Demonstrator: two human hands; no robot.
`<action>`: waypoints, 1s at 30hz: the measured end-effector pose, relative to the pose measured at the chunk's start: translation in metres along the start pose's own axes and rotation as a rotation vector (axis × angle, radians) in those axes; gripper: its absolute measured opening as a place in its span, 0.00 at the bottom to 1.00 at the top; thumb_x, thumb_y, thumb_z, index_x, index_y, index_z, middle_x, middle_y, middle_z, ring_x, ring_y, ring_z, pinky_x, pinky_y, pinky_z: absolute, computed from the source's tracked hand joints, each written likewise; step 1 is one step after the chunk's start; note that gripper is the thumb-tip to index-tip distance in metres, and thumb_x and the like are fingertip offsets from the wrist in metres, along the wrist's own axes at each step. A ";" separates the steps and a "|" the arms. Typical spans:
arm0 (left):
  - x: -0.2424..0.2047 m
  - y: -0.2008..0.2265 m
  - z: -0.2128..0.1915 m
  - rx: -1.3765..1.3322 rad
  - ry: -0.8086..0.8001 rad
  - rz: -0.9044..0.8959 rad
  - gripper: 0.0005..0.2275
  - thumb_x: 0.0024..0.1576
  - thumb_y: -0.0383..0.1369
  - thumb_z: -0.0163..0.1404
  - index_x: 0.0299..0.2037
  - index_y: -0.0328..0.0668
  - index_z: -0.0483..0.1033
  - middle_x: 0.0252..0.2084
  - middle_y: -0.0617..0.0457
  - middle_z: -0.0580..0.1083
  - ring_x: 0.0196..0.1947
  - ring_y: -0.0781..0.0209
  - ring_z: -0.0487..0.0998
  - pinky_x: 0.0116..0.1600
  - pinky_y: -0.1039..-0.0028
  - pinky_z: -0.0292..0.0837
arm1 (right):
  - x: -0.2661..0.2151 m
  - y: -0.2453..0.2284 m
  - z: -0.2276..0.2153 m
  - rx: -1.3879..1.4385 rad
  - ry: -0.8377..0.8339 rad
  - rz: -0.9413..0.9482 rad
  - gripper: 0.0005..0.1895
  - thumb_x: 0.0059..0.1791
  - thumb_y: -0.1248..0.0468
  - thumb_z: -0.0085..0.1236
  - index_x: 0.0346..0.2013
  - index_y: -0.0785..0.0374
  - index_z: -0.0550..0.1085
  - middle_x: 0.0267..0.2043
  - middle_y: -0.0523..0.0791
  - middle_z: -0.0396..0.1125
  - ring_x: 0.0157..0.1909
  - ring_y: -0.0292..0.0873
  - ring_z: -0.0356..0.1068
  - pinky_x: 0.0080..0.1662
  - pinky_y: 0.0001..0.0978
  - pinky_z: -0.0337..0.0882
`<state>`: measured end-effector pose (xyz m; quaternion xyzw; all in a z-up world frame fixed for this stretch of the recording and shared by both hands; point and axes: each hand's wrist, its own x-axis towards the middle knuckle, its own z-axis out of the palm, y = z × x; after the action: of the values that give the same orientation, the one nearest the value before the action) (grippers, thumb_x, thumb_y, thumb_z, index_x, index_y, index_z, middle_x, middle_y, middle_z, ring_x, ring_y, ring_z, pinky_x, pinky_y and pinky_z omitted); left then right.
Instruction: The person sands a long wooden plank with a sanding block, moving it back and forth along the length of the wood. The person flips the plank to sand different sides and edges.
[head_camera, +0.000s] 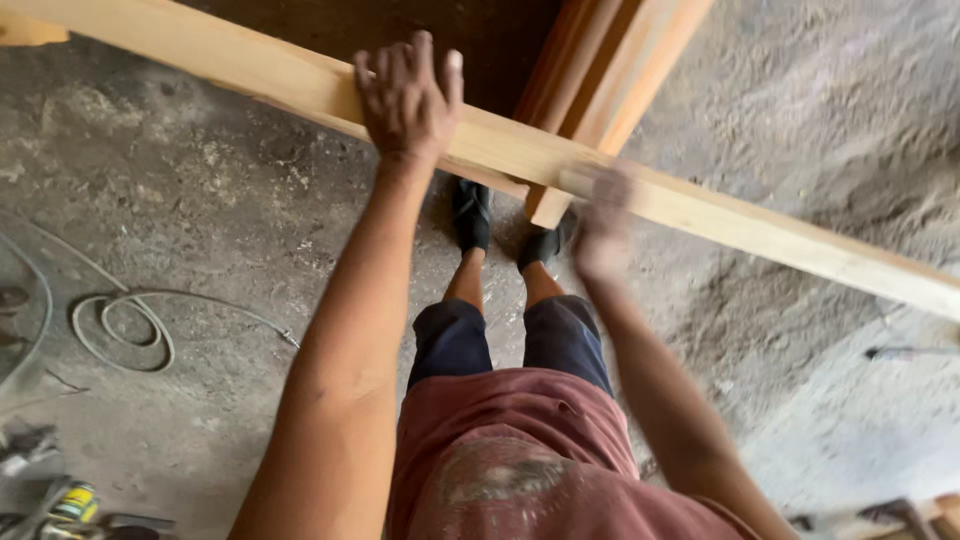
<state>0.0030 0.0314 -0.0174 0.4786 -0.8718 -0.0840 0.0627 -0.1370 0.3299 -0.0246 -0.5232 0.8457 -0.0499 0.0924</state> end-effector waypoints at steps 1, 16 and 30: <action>-0.003 -0.001 0.000 -0.006 0.035 0.014 0.23 0.70 0.52 0.34 0.54 0.43 0.74 0.46 0.45 0.78 0.48 0.48 0.77 0.63 0.45 0.56 | 0.018 -0.049 0.023 -0.079 -0.085 -0.027 0.36 0.51 0.70 0.41 0.77 0.62 0.57 0.82 0.49 0.42 0.81 0.51 0.36 0.75 0.50 0.39; 0.002 -0.005 -0.014 -0.125 -0.081 0.041 0.18 0.73 0.46 0.40 0.56 0.40 0.75 0.51 0.42 0.79 0.54 0.47 0.76 0.66 0.54 0.58 | -0.112 0.284 -0.149 0.147 0.376 1.010 0.14 0.62 0.56 0.45 0.55 0.54 0.77 0.55 0.47 0.77 0.43 0.55 0.63 0.49 0.64 0.61; -0.137 0.237 -0.086 -1.297 -1.069 0.028 0.17 0.59 0.44 0.55 0.51 0.41 0.73 0.41 0.55 0.78 0.40 0.71 0.80 0.42 0.78 0.80 | -0.102 0.093 -0.156 1.571 0.477 0.751 0.10 0.55 0.64 0.63 0.42 0.69 0.74 0.34 0.45 0.72 0.33 0.36 0.70 0.36 0.28 0.73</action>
<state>-0.1027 0.2645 0.1118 0.2326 -0.5689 -0.7830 -0.0952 -0.2067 0.4613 0.1215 0.0253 0.6797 -0.6871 0.2555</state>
